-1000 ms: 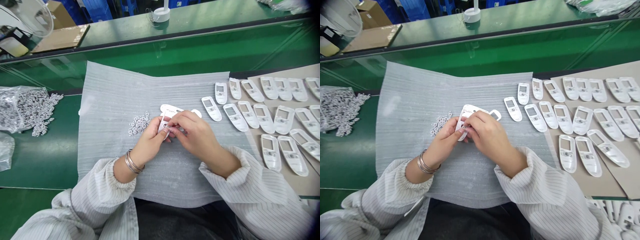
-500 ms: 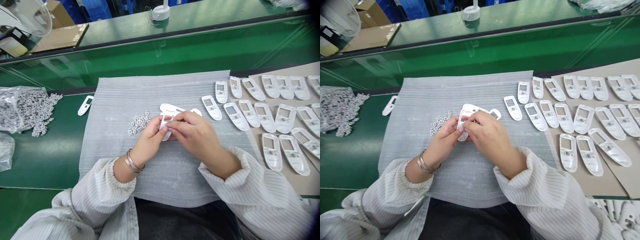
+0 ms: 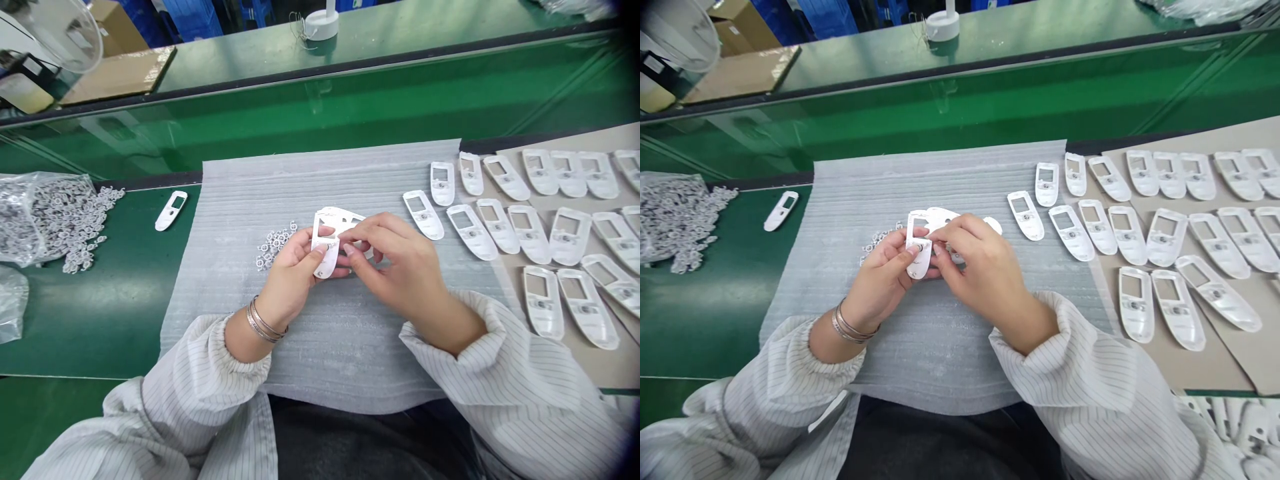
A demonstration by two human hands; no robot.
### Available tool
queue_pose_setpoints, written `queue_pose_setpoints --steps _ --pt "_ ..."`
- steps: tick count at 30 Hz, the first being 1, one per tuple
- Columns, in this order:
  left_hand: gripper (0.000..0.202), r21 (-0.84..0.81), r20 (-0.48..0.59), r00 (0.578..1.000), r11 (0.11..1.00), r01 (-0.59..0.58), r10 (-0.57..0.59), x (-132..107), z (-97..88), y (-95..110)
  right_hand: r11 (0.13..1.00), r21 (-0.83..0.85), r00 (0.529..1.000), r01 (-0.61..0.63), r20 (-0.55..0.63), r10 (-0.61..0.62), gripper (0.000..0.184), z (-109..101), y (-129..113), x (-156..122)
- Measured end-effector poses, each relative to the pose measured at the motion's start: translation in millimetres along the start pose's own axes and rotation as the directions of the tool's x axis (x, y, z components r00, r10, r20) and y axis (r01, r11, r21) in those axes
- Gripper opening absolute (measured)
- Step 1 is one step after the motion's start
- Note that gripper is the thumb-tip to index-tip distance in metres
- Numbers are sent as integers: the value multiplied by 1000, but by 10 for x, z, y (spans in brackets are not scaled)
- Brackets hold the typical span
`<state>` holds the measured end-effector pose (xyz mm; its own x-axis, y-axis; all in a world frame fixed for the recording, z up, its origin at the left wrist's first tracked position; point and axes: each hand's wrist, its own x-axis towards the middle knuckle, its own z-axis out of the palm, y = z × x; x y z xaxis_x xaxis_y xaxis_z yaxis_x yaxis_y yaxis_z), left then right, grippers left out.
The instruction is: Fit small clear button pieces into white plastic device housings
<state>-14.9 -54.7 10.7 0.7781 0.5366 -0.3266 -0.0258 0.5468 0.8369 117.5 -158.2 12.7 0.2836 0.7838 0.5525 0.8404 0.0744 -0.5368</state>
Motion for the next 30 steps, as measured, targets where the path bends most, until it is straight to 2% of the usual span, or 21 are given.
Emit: queue_pose_setpoints --steps 3,9,13,21,30 --pt "30 -12 2 1000 1000 13 -13 -7 5 18 999 26 1000 20 -17 -20 12 25 7 1" --pt "32 10 35 999 1000 -10 9 5 -3 -20 991 -81 993 110 52 -106 13 79 59 -30" --pt "27 73 52 997 996 -56 52 17 -15 -56 987 -115 992 114 65 -107 8 92 81 -42" --pt "20 165 114 989 980 -114 96 30 -40 -84 992 -81 993 95 76 -89 7 107 75 -36" --pt "25 253 132 983 954 -161 131 38 -31 -102 988 -117 991 100 105 -88 9 96 26 -39"
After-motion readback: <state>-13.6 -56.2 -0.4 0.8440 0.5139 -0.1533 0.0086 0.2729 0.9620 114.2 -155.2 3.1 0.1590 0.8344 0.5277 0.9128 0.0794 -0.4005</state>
